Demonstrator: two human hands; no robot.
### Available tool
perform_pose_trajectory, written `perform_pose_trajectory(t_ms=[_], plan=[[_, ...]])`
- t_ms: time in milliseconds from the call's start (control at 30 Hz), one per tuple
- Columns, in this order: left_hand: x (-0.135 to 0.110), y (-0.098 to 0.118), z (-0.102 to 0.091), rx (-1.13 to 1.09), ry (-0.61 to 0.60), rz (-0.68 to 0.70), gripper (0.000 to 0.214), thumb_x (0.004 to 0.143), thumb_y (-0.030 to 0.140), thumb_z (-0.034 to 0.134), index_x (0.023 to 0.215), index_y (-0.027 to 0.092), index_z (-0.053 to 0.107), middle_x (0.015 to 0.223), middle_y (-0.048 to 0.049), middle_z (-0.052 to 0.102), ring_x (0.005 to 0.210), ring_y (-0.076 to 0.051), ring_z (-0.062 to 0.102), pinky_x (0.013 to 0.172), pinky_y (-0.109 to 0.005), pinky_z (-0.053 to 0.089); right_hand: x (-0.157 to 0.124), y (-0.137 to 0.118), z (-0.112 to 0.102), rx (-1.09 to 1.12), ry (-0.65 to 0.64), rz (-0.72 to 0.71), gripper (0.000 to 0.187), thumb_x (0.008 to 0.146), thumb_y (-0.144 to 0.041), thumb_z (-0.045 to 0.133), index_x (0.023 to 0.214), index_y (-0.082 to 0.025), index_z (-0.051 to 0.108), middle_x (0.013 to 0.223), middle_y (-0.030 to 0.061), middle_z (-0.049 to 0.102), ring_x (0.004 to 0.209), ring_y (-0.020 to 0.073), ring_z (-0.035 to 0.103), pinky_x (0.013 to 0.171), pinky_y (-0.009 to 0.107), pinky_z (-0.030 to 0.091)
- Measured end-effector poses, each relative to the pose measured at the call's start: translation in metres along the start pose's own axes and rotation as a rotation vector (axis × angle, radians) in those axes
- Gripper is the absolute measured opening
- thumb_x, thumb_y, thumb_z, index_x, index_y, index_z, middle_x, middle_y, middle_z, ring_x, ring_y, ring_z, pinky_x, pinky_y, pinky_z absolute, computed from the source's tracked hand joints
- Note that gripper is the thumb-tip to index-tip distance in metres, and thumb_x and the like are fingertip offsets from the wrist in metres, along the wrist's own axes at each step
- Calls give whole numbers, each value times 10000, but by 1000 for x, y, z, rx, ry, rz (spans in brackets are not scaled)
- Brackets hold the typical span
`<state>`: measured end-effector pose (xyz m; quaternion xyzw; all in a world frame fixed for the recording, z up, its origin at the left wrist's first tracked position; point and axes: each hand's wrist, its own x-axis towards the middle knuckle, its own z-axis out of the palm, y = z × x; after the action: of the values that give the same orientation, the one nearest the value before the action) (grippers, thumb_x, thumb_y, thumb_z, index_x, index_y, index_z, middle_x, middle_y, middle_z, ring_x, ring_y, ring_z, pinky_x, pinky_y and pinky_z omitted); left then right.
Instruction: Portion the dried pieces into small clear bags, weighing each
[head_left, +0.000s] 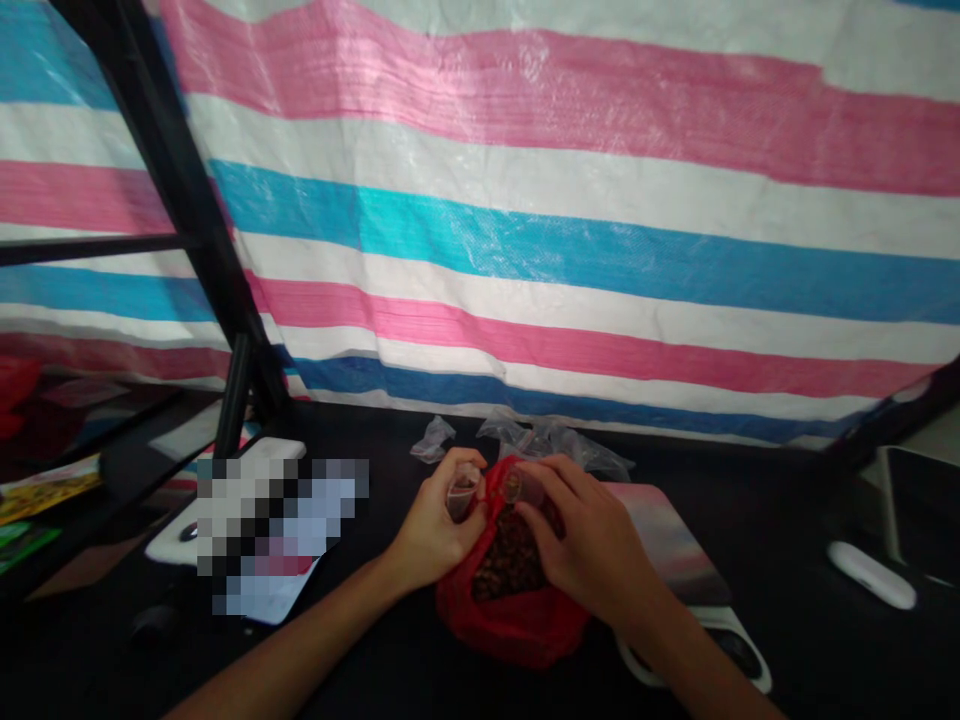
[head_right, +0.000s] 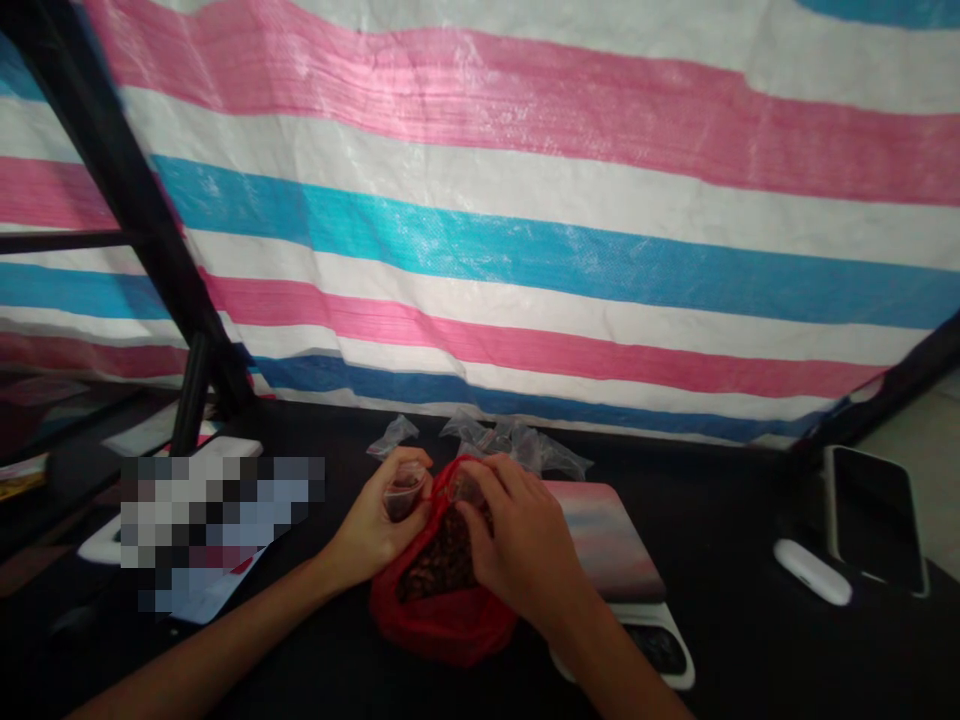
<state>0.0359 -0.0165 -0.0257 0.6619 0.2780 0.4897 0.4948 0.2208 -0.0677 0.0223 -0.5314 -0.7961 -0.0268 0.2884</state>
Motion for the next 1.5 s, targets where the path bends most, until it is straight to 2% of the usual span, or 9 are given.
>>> perform_pose_trajectory(t_ms=[67,233,433,600,800,1000,1167,1333,1500], plan=[[0,0,0,-2,-7,4,307,846,140,628,1097,227,476,821,42,530,674,-92,513,632,-205,416,0,-1,1,20,-3,-9,320,910,-158,605,1228,-203,610,1179,109,649,1057,269,634,919,433,532],[-1,1,-1,8,-17,7,300,850,121,612,1094,222,469,813,40,517,670,-90,502,622,-201,403,-2,-3,7,1,-121,26,295,894,-149,619,1183,-202,641,1135,107,668,1024,282,641,904,448,531],[-3,4,-2,-31,-31,7,320,846,113,617,1103,225,462,817,37,518,684,-97,504,638,-211,410,-3,-7,9,42,-131,23,288,899,-168,626,1181,-219,647,1143,96,683,1049,269,640,936,429,516],[-2,8,-2,-49,26,20,319,844,137,636,1095,229,461,815,38,529,708,-104,526,662,-218,420,-2,-9,10,60,-156,40,292,889,-168,640,1177,-212,646,1147,92,700,1062,263,645,962,431,500],[0,13,-4,-14,92,16,282,856,180,615,1079,228,448,800,46,529,689,-105,526,655,-221,423,-3,-5,10,124,-121,51,293,892,-165,623,1181,-209,644,1165,90,715,1072,263,658,945,439,508],[0,11,-9,113,126,2,444,863,197,597,1259,242,403,846,31,608,707,-129,588,674,-244,449,-2,2,11,230,8,117,314,946,-212,555,1257,-226,593,1214,96,705,1081,262,674,955,460,528],[-3,8,-6,295,22,-19,230,833,195,635,1050,232,568,882,3,691,766,-157,639,692,-249,465,-1,-1,12,311,105,-23,336,962,-200,560,1293,-256,581,1252,95,639,1159,233,624,997,418,534],[-4,7,-1,306,-3,-24,349,763,215,719,1090,235,599,1031,-34,723,892,-205,669,759,-281,502,-6,-3,17,239,91,-211,419,998,-128,453,1377,-282,546,1324,98,593,1235,221,578,1050,430,510],[-4,8,2,306,1,-46,289,804,276,702,1068,234,592,966,-19,716,862,-199,665,749,-283,491,-7,-3,14,214,129,-265,437,992,-91,448,1368,-296,536,1349,74,606,1274,215,556,1093,433,475]])
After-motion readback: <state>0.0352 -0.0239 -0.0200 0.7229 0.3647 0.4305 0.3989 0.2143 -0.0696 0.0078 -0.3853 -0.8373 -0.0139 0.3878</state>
